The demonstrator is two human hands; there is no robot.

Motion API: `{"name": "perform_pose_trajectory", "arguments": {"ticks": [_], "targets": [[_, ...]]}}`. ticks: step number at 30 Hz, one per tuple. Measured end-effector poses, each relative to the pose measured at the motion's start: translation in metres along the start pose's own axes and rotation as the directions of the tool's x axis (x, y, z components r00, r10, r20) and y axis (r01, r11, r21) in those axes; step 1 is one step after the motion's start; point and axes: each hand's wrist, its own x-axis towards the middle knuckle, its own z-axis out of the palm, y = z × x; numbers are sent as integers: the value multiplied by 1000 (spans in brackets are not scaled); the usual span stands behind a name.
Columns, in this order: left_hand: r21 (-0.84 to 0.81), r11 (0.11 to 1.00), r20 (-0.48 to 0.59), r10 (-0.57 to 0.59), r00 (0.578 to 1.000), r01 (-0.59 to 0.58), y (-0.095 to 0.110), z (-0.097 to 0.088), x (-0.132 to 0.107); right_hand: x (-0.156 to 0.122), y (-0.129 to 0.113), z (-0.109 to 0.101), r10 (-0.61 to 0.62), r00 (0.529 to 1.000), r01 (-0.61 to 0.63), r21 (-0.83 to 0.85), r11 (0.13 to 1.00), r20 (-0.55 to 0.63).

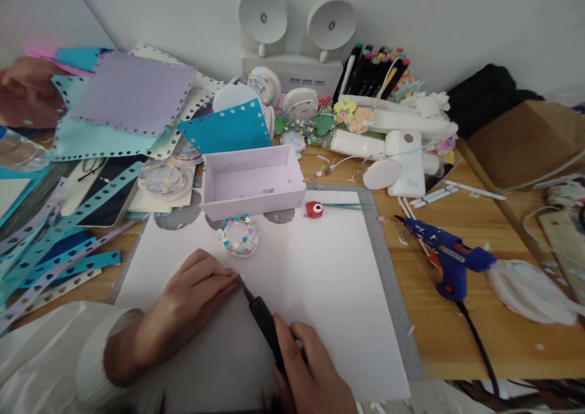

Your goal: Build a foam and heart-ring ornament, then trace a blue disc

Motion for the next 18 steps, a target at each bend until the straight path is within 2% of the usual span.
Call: {"name": "perform_pose_trajectory", "arguments": {"ticks": [12, 18], "targets": [[-7, 1000, -10, 4, 1000, -4, 0, 0, 1, 3, -2, -1, 30, 1000, -30, 2, 1000, 0], [-7, 1000, 3, 20, 1000, -20, 0, -1, 1, 7, -5, -4, -1, 1000, 1, 25, 1000, -18]]}}
